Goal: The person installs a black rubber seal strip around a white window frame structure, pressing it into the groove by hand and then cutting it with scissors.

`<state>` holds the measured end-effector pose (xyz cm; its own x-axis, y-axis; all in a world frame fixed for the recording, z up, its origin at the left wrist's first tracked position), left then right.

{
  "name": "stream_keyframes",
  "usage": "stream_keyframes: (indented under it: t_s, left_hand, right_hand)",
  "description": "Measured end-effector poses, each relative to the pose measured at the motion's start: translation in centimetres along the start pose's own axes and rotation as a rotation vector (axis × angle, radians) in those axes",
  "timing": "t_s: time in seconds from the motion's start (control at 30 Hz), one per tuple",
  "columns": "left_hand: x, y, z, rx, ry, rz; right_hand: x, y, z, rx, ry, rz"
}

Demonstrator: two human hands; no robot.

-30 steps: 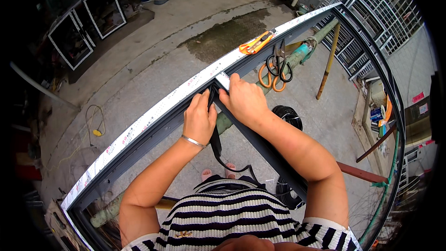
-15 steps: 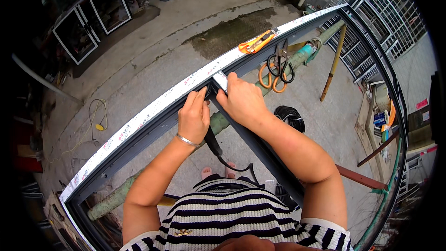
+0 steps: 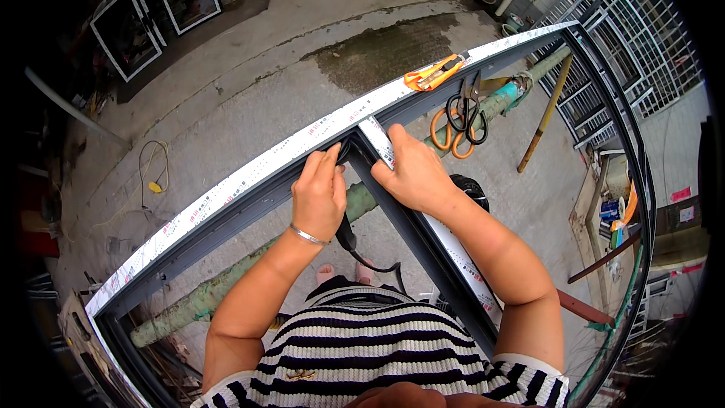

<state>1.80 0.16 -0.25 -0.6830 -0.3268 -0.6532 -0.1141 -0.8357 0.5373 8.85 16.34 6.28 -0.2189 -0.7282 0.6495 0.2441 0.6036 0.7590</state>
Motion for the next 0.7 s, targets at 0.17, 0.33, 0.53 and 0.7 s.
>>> stream_keyframes:
  t_s: [0.17, 0.33, 0.53, 0.7]
  left_hand:
    - [-0.4, 0.3, 0.2, -0.003, 0.0, 0.035]
    - [-0.7, -0.5, 0.6, -0.009, -0.025, 0.02]
    - [-0.7, -0.4, 0.5, 0.01, -0.001, 0.028]
    - [-0.8, 0.0, 0.6, 0.03, 0.019, 0.051]
  right_hand:
    - [0.1, -0.5, 0.1, -0.004, 0.051, -0.014]
    - [-0.1, -0.3, -0.1, -0.028, 0.073, -0.032]
    - [0.0, -0.4, -0.3, -0.031, 0.063, -0.038]
    - [1.6, 0.0, -0.2, 0.001, 0.035, -0.177]
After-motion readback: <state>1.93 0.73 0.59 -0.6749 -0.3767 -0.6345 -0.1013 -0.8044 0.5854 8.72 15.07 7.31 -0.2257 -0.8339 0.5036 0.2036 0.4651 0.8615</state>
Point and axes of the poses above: each hand's wrist, its own z-axis towards the middle knuckle, its own y-axis out of the back of the hand, x = y × z, the point moved 1 cm from there along z, towards the middle knuckle, and after that the axes turned 10 degrees about z, right-handed, at the moved point
